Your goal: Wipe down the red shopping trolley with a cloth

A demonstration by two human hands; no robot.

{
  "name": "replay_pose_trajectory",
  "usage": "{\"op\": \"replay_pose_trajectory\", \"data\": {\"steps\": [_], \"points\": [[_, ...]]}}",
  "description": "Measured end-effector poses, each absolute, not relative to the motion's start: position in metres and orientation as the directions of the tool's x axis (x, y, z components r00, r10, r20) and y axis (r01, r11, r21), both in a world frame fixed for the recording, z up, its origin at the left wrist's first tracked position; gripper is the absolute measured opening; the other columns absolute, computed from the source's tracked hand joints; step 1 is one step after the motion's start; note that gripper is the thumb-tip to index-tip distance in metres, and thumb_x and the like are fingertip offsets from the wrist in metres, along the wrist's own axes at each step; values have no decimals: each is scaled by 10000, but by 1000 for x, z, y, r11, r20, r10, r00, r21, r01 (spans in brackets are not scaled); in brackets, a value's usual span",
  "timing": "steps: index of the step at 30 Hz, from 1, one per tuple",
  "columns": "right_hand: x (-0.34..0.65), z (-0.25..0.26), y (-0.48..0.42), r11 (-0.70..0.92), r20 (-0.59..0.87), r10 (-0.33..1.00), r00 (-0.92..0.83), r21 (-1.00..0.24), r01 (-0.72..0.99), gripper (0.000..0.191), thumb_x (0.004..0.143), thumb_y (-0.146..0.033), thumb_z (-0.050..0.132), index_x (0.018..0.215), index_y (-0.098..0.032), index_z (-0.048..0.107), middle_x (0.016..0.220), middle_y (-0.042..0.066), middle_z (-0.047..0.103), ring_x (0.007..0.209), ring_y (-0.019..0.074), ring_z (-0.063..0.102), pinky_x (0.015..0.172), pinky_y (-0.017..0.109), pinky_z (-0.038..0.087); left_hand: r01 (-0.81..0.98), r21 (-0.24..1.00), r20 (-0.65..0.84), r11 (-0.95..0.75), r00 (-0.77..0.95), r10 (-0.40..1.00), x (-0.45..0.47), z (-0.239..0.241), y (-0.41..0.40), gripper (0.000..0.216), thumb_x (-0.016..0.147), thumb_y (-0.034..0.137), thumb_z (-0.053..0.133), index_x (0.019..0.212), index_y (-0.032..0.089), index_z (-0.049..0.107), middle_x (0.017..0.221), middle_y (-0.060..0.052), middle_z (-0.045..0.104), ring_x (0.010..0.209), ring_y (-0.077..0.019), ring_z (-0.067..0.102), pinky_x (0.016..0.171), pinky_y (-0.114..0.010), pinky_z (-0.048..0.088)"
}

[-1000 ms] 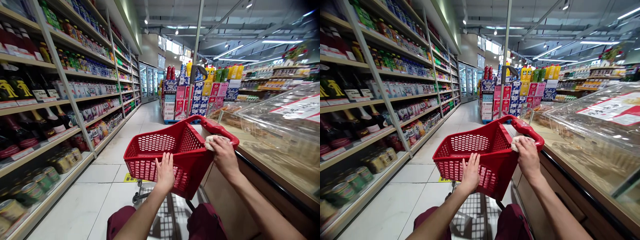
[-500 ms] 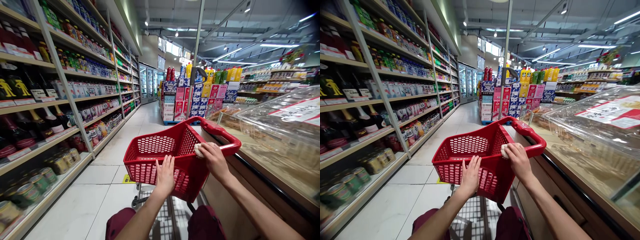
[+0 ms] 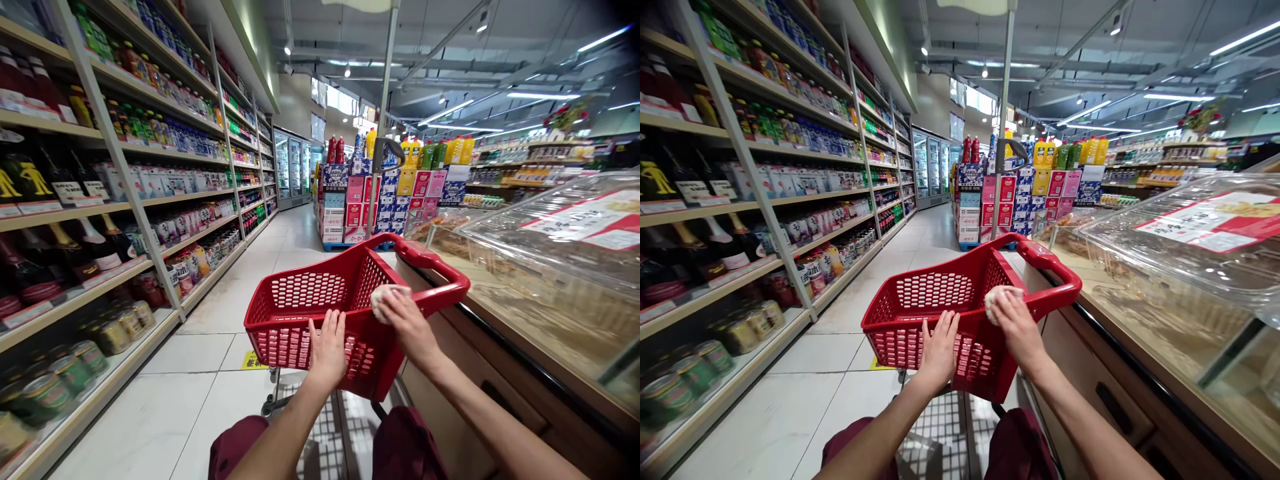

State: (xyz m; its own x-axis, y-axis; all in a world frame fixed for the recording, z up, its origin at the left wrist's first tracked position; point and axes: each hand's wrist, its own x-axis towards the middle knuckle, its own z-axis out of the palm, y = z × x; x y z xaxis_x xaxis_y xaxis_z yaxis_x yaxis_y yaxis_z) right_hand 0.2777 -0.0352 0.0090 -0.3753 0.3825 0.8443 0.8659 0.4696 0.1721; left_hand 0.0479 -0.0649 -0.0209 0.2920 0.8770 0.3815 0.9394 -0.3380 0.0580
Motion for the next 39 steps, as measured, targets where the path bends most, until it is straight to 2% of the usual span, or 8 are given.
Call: {"op": "replay_pose_trajectory", "data": {"steps": [8, 13, 19, 25, 30, 33, 36, 39], "points": [[298, 20, -29, 304, 898, 391, -200, 80, 949, 354, 796, -92, 360, 1034, -153, 616, 1190, 124, 544, 1167, 259, 431, 944, 477, 371, 934, 77, 381, -348, 294, 876, 46, -23, -64, 704, 700, 111, 398, 1374, 171, 202, 1434, -72, 268, 1328, -222, 186, 1054, -566, 119], [272, 13, -32, 461, 791, 422, -443, 233, 856, 351, 815, -95, 365, 1038, -192, 618, 1182, 74, 566, 1165, 220, 432, 966, 426, 370, 935, 76, 375, -347, 295, 879, 46, -22, -64, 714, 681, 93, 386, 1369, 156, 207, 1432, -76, 271, 1328, -217, 187, 1052, -573, 116], [304, 26, -27, 209, 877, 444, -181, 95, 973, 340, 764, -87, 388, 1005, -118, 626, 1161, 150, 554, 1131, 270, 455, 942, 468, 372, 930, 87, 363, -357, 304, 881, 47, -20, -65, 713, 678, 95, 390, 1367, 150, 214, 1434, -80, 267, 1330, -225, 181, 1056, -569, 107], [263, 13, -32, 412, 773, 470, -425, 233, 881, 365, 775, -68, 367, 1026, -157, 616, 1178, 93, 561, 1150, 234, 442, 968, 428, 364, 925, 105, 362, -366, 307, 880, 48, -16, -67, 712, 665, 65, 373, 1359, 148, 236, 1423, -84, 290, 1327, -214, 193, 1052, -580, 93], [296, 23, -33, 185, 870, 468, -155, 75, 980, 362, 767, -94, 361, 1025, -118, 614, 1200, 150, 529, 1173, 267, 417, 987, 451, 325, 920, 137, 357, -367, 299, 885, 50, -17, -68, 704, 667, 70, 380, 1355, 133, 244, 1426, -96, 282, 1330, -218, 181, 1055, -579, 78], [264, 15, -39, 304, 810, 539, -231, 68, 950, 366, 783, -109, 347, 1020, -116, 625, 1205, 140, 534, 1195, 258, 398, 999, 433, 317, 920, 173, 346, -353, 279, 896, 49, -12, -71, 665, 688, 88, 394, 1341, 134, 279, 1413, -105, 309, 1322, -229, 204, 1058, -574, 78], [220, 10, -47, 452, 670, 653, -353, 29, 892, 403, 814, -205, 368, 1176, -146, 534, 1298, 118, 468, 1249, 259, 339, 1015, 466, 278, 917, 261, 374, -301, 191, 907, 56, 3, -71, 575, 747, 111, 376, 1317, 158, 322, 1371, -96, 382, 1292, -221, 275, 1061, -562, 114], [214, 16, -51, 465, 628, 717, -301, -110, 878, 515, 875, -323, 282, 1371, -189, 242, 1358, 99, 398, 1262, 221, 335, 1007, 483, 273, 883, 317, 469, -346, 170, 866, 86, 23, -63, 498, 827, 183, 351, 1322, 189, 306, 1383, -79, 359, 1285, -212, 280, 1063, -546, 146]]}}
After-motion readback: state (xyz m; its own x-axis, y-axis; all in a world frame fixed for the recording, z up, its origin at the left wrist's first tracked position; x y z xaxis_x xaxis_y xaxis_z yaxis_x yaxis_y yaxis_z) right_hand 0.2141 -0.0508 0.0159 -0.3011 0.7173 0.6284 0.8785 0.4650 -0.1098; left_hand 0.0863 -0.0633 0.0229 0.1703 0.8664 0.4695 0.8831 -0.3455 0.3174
